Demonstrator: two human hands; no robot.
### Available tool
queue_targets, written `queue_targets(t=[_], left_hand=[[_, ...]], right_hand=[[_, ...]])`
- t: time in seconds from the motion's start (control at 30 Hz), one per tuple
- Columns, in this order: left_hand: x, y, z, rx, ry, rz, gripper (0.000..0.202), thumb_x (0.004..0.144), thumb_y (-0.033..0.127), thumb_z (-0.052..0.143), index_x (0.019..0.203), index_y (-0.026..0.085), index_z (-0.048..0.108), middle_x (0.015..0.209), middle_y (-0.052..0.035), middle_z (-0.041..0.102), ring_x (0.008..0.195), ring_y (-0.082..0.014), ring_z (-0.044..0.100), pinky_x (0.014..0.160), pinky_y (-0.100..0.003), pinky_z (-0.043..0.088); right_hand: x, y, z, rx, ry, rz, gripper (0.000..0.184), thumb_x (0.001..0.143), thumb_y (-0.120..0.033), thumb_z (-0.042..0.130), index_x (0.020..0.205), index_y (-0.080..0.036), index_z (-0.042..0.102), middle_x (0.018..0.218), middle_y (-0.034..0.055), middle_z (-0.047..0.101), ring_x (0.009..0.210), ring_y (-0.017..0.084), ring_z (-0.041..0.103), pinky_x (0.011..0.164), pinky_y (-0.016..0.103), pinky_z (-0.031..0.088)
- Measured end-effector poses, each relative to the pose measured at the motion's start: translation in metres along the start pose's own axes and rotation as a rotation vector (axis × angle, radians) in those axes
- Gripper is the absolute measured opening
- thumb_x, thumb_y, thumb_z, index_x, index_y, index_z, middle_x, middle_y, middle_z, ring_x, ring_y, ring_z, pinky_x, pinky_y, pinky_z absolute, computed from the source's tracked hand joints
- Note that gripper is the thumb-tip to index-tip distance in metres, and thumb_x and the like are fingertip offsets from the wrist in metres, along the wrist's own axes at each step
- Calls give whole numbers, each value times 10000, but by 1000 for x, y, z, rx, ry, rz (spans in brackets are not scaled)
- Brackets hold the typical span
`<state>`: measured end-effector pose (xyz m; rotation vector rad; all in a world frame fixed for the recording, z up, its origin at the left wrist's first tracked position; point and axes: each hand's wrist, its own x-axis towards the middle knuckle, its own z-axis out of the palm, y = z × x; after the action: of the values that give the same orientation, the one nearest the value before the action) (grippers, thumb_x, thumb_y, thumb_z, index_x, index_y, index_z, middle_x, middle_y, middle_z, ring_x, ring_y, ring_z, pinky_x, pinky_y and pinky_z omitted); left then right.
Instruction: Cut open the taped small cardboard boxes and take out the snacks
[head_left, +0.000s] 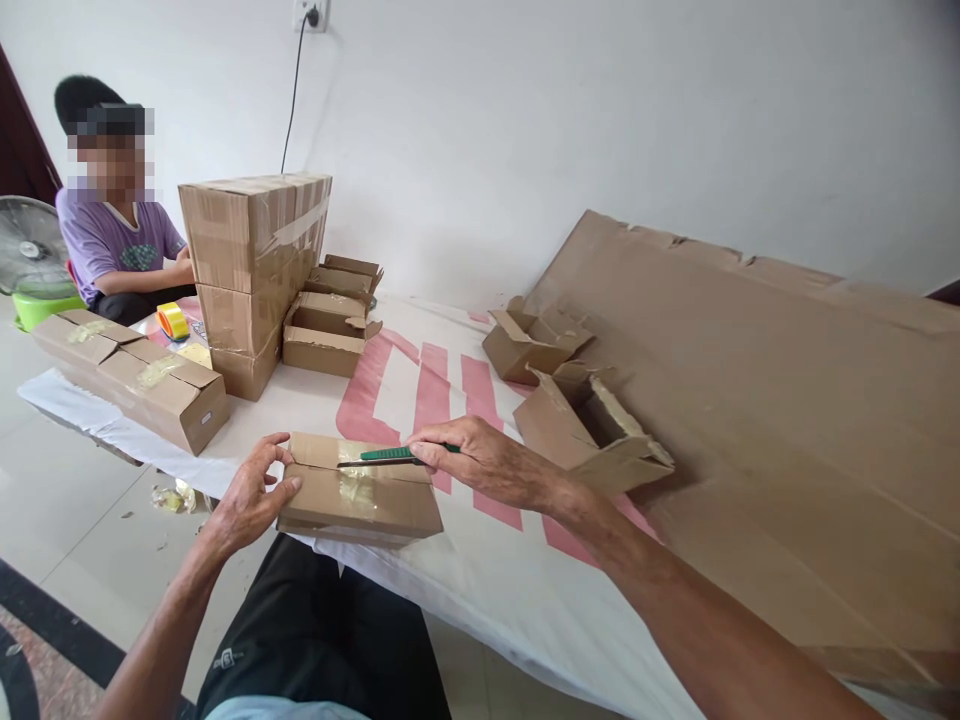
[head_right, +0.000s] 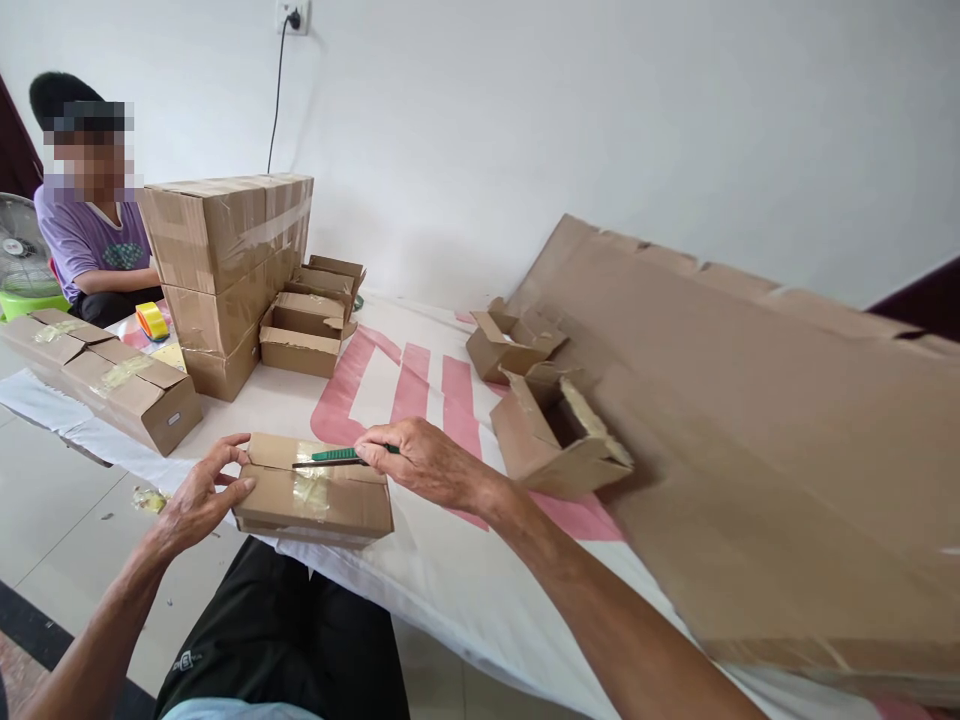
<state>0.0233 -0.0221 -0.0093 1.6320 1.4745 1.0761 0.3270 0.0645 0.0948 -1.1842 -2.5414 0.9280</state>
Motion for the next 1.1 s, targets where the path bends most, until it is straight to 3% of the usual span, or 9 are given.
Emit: queue_targets(t=[0.3, 0.5, 0.7, 0.9, 1.1], left_hand=[[1, -2, 1, 18, 31, 21, 197, 897, 412, 596, 949, 226, 553, 1506, -122, 547, 1118, -284, 678, 790, -395, 612], [2, -3, 4, 50, 32, 27, 192, 907, 403, 580, 992, 233, 553, 1523, -127, 543, 1148, -295, 676, 817, -425, 614], [5, -15, 11, 131, 90, 52, 200, 936, 375, 530, 1064, 230, 578, 1498, -147, 564, 1234, -310, 643, 886, -451, 593], [4, -17, 14, 213, 106, 18, 186, 960, 377, 484, 1066, 240, 555, 1427, -138, 615, 1227, -306, 648, 920, -467, 568], [6, -14, 18, 241, 86, 15, 207, 972, 388, 468, 1113, 252, 536, 1433, -134, 616, 1172, -288, 673, 925, -471, 560]], right_hand=[[2, -13, -6, -47, -48, 8, 419, 994, -502, 420, 676, -229, 421, 664, -43, 350, 623, 136, 292, 607, 312, 252], [7, -28, -8, -219, -45, 18, 387, 996, -430, 403, 696, -220, 528, 634, -22, 488, 606, 143, 407, 615, 318, 279], [20, -42, -4, -442, -26, 59, 400, 977, -362, 452, 607, -210, 445, 551, -15, 452, 537, 128, 335, 587, 338, 207], [14, -17, -4, -438, 26, -18, 475, 986, -457, 488, 578, -216, 454, 567, 12, 480, 539, 136, 325, 586, 348, 193], [-14, 9, -8, -308, 55, 83, 425, 961, -449, 545, 605, -231, 623, 541, -4, 496, 512, 140, 344, 582, 337, 217]])
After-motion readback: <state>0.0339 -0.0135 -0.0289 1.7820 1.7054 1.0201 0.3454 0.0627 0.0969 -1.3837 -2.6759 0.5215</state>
